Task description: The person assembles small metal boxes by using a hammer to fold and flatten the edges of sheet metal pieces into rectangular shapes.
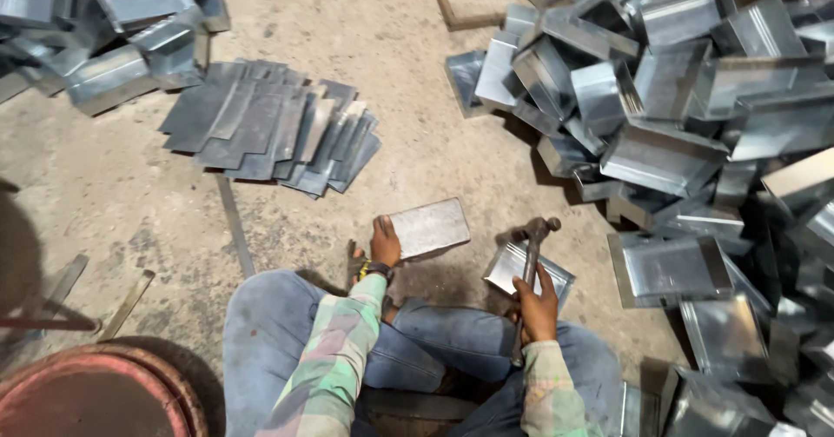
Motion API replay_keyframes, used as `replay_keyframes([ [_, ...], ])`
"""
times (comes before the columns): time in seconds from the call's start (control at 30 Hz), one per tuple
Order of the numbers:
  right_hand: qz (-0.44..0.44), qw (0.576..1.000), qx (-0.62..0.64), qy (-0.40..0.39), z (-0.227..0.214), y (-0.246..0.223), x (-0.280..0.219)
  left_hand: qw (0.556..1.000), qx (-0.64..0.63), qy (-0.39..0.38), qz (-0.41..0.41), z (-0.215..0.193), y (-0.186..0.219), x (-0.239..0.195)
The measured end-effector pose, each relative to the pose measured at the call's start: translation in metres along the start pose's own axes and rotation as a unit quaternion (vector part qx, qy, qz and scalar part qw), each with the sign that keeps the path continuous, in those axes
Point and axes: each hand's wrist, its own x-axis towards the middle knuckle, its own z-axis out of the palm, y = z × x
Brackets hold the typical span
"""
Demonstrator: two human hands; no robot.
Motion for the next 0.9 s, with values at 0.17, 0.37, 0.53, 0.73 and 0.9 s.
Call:
replay_keyframes([
  [0.17, 0.0, 1.0, 0.006, -0.001, 0.001, -0.012, -0.014, 0.994, -0.013, -0.076, 0.072, -0.02, 0.001, 0.019],
  [0.37, 0.001, 1.0, -0.003, 0.006, 0.01, -0.027, -0.027, 0.884, 0.232, 0.132, 0.385, -0.041, 0.068, -0.029],
  [0.53, -0.077, 0.995, -0.058, 0.014, 0.007, -0.028, -0.03, 0.71, 0.279, -0.37, 0.531, 0.054, 0.071, -0.098],
  [0.73, -0.111, 0.979, -0.164, 0.055, 0.013, -0.03, -0.035, 0.612, 0.354, -0.42, 0.569, 0.106, 0.062, -0.14],
  [0.9, -0.207, 0.973, -0.102, 0.011, 0.012, -0.027, -0.03, 0.629, 0.347, -0.329, 0.613, 0.133, 0.104, -0.114],
])
